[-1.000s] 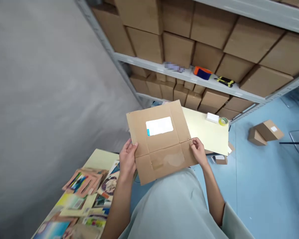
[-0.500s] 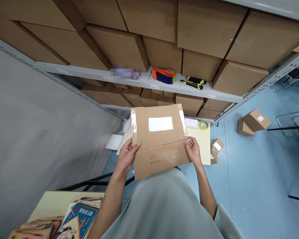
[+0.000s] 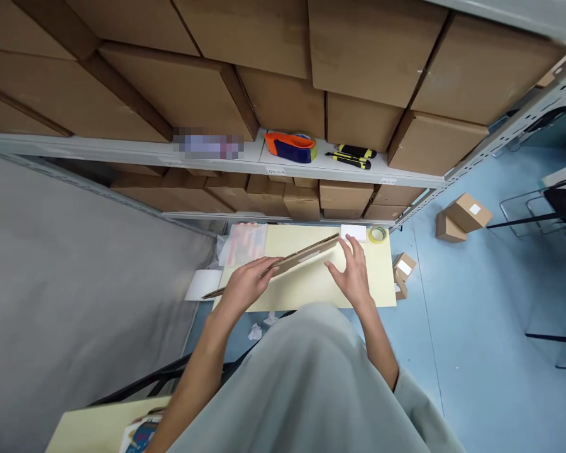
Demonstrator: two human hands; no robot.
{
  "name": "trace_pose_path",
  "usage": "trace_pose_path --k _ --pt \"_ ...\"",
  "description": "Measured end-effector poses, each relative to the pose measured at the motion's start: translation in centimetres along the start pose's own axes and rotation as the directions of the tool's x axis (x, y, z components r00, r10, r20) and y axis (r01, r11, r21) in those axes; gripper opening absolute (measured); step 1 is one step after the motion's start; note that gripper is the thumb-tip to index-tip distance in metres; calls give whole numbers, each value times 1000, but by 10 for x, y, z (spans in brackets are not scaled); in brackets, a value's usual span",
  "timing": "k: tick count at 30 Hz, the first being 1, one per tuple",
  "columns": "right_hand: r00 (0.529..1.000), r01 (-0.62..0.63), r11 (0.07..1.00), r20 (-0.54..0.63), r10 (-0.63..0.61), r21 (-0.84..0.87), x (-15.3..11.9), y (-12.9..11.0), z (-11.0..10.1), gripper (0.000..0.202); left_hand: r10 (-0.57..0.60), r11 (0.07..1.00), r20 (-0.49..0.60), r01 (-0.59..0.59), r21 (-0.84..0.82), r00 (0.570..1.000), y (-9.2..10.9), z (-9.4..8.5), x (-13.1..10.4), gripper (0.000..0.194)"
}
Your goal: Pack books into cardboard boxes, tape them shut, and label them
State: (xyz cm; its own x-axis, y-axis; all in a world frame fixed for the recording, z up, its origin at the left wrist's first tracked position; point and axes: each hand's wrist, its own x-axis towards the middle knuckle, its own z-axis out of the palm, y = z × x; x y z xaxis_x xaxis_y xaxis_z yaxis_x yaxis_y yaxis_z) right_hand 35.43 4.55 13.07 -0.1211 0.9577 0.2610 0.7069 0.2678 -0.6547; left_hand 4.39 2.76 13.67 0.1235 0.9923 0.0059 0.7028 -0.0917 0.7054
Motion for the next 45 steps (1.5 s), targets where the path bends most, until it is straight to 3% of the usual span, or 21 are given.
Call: trace_pose_path --k 6,9,13,17,21,29,34,45 --pt "996 -13 978 81 30 -207 -13 11 10 42 75 997 165 -77 0 983 -19 18 6 35" --pt "991 -23 979 122 48 -201 -19 10 10 38 81 997 215 -76 -29 973 -26 24 3 32" --pt "952 -67 989 288 103 -134 -24 6 15 32 61 995 244 -41 -87 968 -30 29 0 24" --pt "934 -120 987 325 148 -104 -29 5 18 34 3 963 201 51 -265 979 -26 27 -4 23" --pt "935 -108 986 324 145 -130 -33 6 15 35 -60 912 66 81 -402 996 -20 23 -9 32" --pt "914 -51 967 380 146 -248 -36 2 19 32 -100 898 -30 77 -433 995 -18 35 -18 26" --pt "886 -106 945 403 231 -309 -36 -3 27 19 -97 910 -76 58 -411 992 -17 33 -15 26" --pt "859 -241 919 372 351 -312 -30 -19 16 37 -86 887 -182 -8 -462 980 -6 21 -7 18"
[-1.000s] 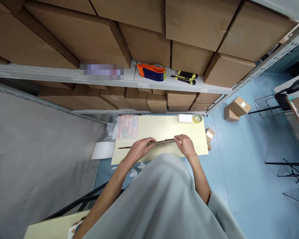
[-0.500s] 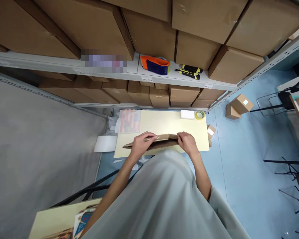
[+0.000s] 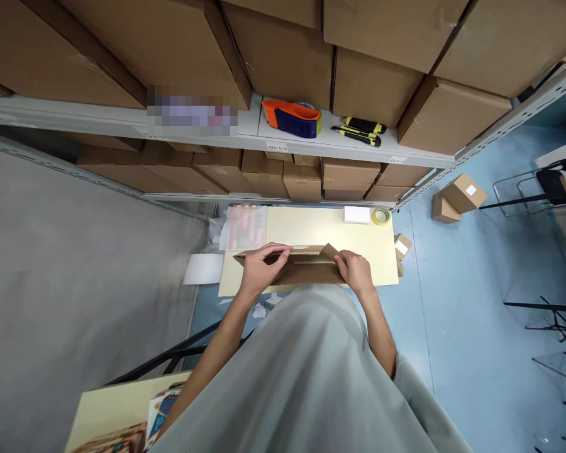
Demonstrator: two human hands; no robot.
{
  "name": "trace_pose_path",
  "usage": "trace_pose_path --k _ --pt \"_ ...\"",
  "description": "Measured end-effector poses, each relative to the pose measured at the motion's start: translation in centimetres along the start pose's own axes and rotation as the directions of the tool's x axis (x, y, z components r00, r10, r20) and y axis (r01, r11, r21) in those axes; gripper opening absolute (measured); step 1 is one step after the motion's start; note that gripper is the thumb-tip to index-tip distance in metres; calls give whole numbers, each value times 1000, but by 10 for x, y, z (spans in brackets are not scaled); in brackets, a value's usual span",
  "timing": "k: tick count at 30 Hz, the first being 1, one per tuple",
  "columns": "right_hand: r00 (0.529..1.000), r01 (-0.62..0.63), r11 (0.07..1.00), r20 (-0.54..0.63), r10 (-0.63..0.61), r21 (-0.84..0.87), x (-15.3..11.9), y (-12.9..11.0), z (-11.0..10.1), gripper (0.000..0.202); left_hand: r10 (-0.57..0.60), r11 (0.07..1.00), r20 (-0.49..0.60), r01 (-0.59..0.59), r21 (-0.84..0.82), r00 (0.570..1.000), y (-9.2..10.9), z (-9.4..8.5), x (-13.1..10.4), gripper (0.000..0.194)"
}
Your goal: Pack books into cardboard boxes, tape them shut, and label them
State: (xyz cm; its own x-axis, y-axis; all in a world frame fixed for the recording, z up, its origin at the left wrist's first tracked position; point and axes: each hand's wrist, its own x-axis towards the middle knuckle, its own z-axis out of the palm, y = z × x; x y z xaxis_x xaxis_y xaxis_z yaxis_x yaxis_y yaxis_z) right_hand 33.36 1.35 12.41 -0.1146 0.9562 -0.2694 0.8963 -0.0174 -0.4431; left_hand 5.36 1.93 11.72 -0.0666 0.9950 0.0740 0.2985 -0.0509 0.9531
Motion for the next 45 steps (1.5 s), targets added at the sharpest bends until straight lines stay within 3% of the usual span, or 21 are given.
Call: trace_pose_path --k 10,13,16,18,22,26,29,37,41,45 --pt "991 -121 984 -35 127 132 -10 20 2 38 -89 989 -12 90 115 996 2 -9 1 21" --pt "988 -136 975 -53 148 175 -11 24 7 39 -159 931 -92 180 317 983 -5 -14 1 23" --pt "982 -147 970 -87 166 194 -10 23 13 41 -186 821 -253 292 491 949 -19 -16 4 50" --pt "977 -149 968 -121 175 200 -8 21 16 43 -225 786 -318 364 499 921 -31 -17 6 60" --pt "965 -165 953 -157 209 253 -4 16 19 49 -352 822 -169 390 414 921 -47 -29 7 38" --pt "923 -233 913 -221 317 336 -1 15 14 53 -290 859 1 259 441 957 -40 -46 -1 33" --pt "903 -242 910 -265 338 336 3 16 10 52 -271 874 81 209 439 959 -32 -48 -7 33" --pt "962 -150 966 -195 192 211 3 3 19 42 -231 847 111 143 513 967 -31 -17 -17 39" --pt "992 -58 975 -98 81 213 1 -2 24 37 -189 875 239 52 481 953 -31 -10 -24 46" --pt "997 63 961 36 -75 269 -5 11 21 37 -183 905 411 -10 425 893 -38 -16 -29 59"
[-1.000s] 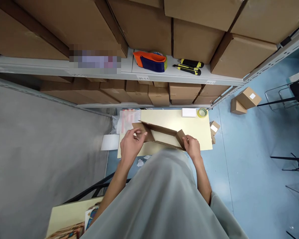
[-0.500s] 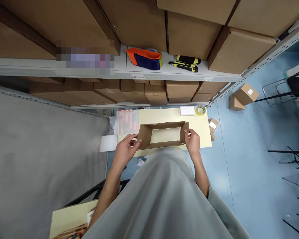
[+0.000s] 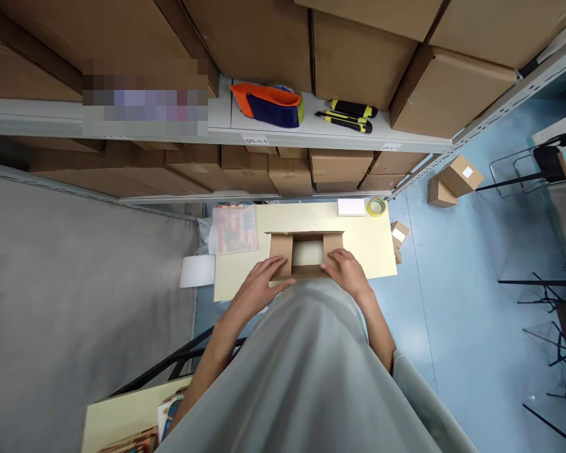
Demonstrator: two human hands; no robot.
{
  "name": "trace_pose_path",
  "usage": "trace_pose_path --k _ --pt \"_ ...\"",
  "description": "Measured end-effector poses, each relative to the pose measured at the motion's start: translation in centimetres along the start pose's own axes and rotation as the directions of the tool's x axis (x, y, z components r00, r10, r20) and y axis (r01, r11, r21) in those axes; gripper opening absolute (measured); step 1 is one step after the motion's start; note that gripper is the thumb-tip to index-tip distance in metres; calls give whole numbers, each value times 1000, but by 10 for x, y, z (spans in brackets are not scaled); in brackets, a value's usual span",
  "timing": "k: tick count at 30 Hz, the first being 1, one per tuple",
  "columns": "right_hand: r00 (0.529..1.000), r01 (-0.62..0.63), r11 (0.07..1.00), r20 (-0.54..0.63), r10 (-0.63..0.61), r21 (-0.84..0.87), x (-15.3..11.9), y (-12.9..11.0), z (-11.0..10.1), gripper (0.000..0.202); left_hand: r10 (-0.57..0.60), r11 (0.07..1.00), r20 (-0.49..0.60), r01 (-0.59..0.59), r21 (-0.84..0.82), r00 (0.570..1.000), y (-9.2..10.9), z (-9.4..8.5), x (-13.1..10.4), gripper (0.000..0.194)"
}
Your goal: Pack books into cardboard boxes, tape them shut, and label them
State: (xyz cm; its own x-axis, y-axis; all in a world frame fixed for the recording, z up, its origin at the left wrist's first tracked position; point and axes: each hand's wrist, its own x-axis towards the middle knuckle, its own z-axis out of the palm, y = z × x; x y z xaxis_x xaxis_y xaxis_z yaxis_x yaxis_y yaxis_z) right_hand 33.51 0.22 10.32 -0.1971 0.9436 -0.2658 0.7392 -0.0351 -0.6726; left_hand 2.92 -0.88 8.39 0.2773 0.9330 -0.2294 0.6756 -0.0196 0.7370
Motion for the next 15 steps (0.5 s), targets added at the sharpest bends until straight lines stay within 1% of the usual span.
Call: trace_pose_path --k 2,3,4,5,6,7,8,9,10,12,14,15 --pt "994 37 999 99 -40 36 -7 8 -7 53 2 1000 39 -1 -11 999 -7 -2 -3 68" --pt "989 50 997 139 -56 51 -10 12 -10 60 -2 1000 33 2 -21 999 -11 -2 -4 68" --pt "985 59 996 160 -68 61 -13 16 -13 61 -8 999 13 8 -33 1000 -14 -3 -4 66" --pt "985 62 996 157 -71 61 -15 20 -16 56 -20 999 -19 19 -48 1000 -17 -4 -4 61" --pt "990 53 997 127 -59 51 -16 23 -17 48 -40 997 -55 37 -64 998 -20 -4 -3 57" --pt "997 29 999 77 -31 33 -16 26 -18 42 -69 995 -89 62 -80 994 -23 -4 -1 55" --pt "1000 -9 1000 19 9 14 -14 28 -17 40 -104 991 -118 94 -92 987 -25 -3 1 55" --pt "998 -54 999 -35 53 -5 -11 31 -16 43 -144 987 -145 131 -98 979 -27 -2 5 60" --pt "992 -97 995 -77 95 -24 -7 33 -15 51 -184 981 -171 170 -96 968 -29 -1 8 69" --pt "982 -155 986 -121 147 -59 3 35 -11 75 -241 970 -210 229 -80 948 -31 1 17 94" --pt "981 -153 985 -130 142 -75 14 36 -7 96 -239 971 -223 229 -68 945 -31 1 25 115" --pt "984 -136 988 -128 126 -71 19 36 -5 102 -216 976 -217 206 -66 952 -30 0 28 120"
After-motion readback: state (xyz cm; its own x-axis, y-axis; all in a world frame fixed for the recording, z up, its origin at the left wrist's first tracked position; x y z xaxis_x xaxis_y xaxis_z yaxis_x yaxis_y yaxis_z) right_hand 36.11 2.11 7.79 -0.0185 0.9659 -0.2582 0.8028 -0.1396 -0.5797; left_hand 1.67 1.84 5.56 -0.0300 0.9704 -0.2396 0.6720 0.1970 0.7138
